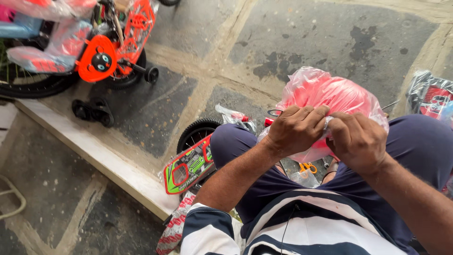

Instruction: The person sits on the floor and uses pliers to manipulate a red plastic bicycle part. They then use scissors to cut open a plastic bag containing a red basket and other components. The person removes a metal bracket from the bag and continues to handle the basket and parts.

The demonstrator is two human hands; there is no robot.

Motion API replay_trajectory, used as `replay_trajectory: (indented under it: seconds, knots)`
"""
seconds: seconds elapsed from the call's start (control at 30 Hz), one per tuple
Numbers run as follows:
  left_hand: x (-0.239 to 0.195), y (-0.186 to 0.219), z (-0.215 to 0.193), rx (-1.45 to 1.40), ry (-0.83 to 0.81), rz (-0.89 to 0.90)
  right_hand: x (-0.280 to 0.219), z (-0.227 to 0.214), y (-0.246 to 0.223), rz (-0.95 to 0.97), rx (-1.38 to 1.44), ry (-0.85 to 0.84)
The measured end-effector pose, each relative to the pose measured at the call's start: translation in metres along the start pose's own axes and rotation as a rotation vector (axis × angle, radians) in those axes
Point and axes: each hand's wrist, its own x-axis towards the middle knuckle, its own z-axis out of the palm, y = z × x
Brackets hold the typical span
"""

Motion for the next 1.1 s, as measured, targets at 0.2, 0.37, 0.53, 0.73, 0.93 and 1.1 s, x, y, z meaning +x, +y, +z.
replay_trajectory:
  seconds: [0.2, 0.37, 0.53, 0.73, 0.93, 1.1]
  knots:
    - [-0.002, 0.002, 0.004, -0.047, 0.050, 0.013, 0.006, -0.012, -0.012, 0.022, 0.014, -0.008]
    - [-0.009, -0.010, 0.020, -0.067, 0.062, -0.089, 0.012, -0.025, -0.039, -0.036, -0.009, 0.135]
    - [-0.018, -0.031, 0.046, -0.264, 0.269, -0.597, -0.026, 0.012, -0.074, 0.305, 0.616, 0.011]
    - [-0.020, -0.016, 0.072, -0.503, 0.490, -0.956, -0.048, 0.088, -0.064, 1.040, 1.175, -0.484]
    - [-0.014, -0.027, 0.070, -0.311, 0.526, -0.939, -0.063, 0.100, -0.078, 0.305, 0.649, -1.149]
    - [-0.002, -0.016, 0.085, -0.418, 0.572, -0.988, -0.094, 0.151, -0.068, 0.231, 1.100, -0.932]
